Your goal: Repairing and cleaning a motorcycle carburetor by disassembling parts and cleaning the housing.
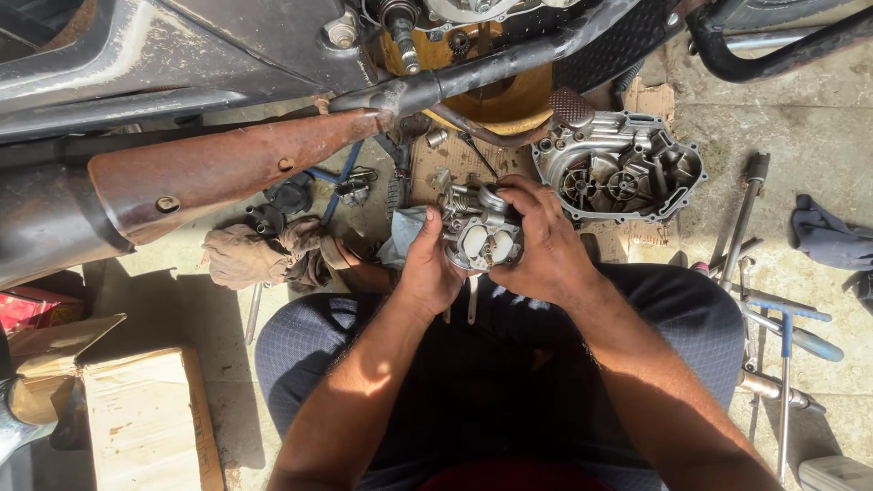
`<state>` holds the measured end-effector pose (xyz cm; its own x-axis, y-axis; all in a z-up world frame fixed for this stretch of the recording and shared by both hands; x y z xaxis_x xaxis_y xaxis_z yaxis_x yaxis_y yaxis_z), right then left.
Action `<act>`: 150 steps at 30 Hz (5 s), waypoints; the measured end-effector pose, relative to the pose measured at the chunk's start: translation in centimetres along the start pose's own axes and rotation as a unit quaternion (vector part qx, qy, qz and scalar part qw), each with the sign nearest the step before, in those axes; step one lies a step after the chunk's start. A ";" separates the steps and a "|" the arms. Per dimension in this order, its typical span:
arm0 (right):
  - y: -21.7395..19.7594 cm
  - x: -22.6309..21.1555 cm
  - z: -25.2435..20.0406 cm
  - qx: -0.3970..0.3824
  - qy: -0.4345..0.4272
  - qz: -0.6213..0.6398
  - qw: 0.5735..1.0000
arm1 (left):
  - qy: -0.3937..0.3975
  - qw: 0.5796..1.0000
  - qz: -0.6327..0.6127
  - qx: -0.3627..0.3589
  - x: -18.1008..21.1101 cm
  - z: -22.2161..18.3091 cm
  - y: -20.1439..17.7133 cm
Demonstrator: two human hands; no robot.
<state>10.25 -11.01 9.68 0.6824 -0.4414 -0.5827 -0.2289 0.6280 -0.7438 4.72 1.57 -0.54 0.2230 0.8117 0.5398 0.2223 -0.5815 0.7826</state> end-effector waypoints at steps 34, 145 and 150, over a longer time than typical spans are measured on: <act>2.0 2.9 0.8 -0.055 0.064 0.033 0.996 | -0.002 0.999 0.040 0.014 0.9 1.4 -0.9; 5.3 6.9 2.1 -0.075 0.143 0.522 0.838 | 0.063 0.998 -0.003 -0.008 4.2 3.2 -0.5; 9.9 11.5 0.3 -0.021 0.357 0.660 0.661 | 0.080 0.978 0.183 -0.064 5.7 2.3 0.0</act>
<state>16.00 -9.64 -4.30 -0.6280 0.2730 -0.7287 -0.3280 0.7563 0.5661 8.15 6.03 1.82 0.1114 0.5544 0.8247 0.0321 -0.8315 0.5546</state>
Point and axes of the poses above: each hand's wrist, its own z-axis towards the middle knuckle, its own y-axis out of the palm, x = y × z, the point moved 7 cm from there along z, towards the middle knuckle, and after that the axes turned 3 degrees about y, right-handed, at the moved point
